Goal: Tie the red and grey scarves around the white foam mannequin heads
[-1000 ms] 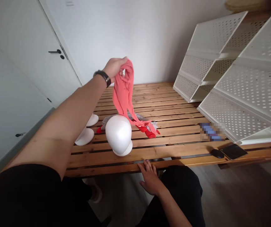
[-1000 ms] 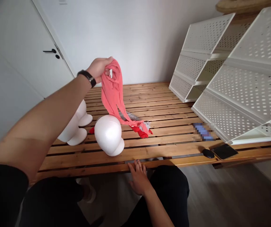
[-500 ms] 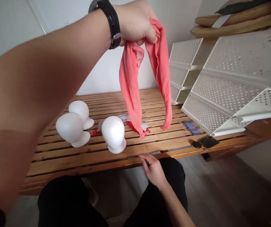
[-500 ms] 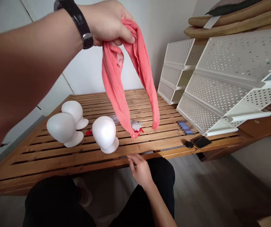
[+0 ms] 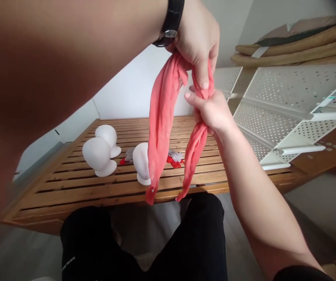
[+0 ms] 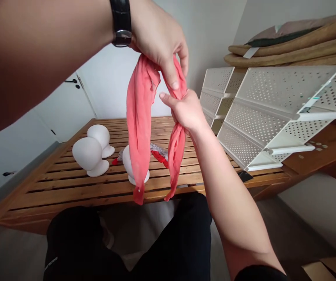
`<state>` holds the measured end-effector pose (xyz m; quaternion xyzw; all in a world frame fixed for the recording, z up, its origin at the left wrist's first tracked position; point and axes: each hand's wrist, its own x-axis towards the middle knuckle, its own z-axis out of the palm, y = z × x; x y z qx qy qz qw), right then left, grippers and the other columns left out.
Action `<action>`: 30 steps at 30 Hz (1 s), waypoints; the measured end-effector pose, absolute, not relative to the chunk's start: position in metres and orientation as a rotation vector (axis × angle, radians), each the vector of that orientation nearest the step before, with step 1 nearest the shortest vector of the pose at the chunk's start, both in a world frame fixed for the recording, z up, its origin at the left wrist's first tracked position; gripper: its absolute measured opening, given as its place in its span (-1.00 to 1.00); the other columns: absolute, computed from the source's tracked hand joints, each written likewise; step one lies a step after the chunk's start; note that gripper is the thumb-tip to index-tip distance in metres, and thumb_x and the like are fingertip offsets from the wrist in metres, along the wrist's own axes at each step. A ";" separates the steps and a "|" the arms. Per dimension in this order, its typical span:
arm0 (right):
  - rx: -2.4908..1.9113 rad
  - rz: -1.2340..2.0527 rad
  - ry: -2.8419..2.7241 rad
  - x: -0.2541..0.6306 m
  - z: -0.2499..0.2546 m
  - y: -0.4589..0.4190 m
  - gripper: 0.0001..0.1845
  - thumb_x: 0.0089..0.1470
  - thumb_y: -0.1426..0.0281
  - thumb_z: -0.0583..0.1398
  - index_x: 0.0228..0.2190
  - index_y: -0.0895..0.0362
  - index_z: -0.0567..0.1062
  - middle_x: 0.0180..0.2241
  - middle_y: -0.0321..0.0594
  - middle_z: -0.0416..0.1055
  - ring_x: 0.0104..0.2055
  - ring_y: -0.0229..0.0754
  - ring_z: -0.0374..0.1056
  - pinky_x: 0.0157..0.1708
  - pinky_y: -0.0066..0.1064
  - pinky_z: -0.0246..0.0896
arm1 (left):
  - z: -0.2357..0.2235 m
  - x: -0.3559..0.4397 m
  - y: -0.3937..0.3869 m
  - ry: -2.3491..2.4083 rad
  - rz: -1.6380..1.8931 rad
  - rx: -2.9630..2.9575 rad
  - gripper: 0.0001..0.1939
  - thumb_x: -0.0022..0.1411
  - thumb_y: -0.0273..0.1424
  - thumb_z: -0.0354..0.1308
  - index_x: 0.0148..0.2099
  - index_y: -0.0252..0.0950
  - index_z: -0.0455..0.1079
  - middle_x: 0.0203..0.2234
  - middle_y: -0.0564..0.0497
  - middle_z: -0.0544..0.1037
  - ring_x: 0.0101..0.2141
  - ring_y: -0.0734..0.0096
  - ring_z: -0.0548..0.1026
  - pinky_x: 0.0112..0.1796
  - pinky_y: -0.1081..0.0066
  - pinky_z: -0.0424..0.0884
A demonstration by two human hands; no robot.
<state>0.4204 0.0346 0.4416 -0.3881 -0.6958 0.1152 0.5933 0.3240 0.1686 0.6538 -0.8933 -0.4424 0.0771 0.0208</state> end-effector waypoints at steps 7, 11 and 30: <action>-0.850 0.838 -1.820 0.417 0.411 0.022 -0.59 0.20 0.24 0.34 -0.09 0.34 0.53 -0.60 -0.53 0.15 -0.60 -0.45 0.07 -0.55 -0.53 0.08 | 0.628 0.259 0.098 -1.662 0.206 -2.861 -0.64 0.28 -0.47 0.05 -0.20 -0.79 0.49 0.01 -0.11 0.51 0.20 -0.41 0.21 -0.54 0.83 0.32; -0.764 1.076 -1.783 0.397 0.407 0.016 -0.46 0.18 0.12 0.36 0.01 0.25 0.51 -0.65 -0.55 0.09 -0.63 -0.40 0.04 -0.60 -0.50 0.05 | 0.619 0.236 0.074 -1.769 -0.472 -3.227 -0.66 0.28 -0.62 -0.07 -0.25 -0.86 0.47 -0.03 -0.17 0.51 -0.02 -0.05 0.58 -0.59 1.02 -0.15; -0.298 1.740 -1.525 0.361 0.326 0.018 -0.60 0.12 0.10 0.38 -0.43 0.13 0.40 -0.71 -0.50 0.20 -0.68 -0.35 0.19 -0.32 -0.24 0.55 | 0.573 0.113 0.056 -1.249 -1.230 -3.727 -0.63 0.32 -0.63 -0.42 -0.42 -0.43 0.13 -0.64 0.24 -0.11 -0.80 0.85 0.12 -0.41 0.50 -0.18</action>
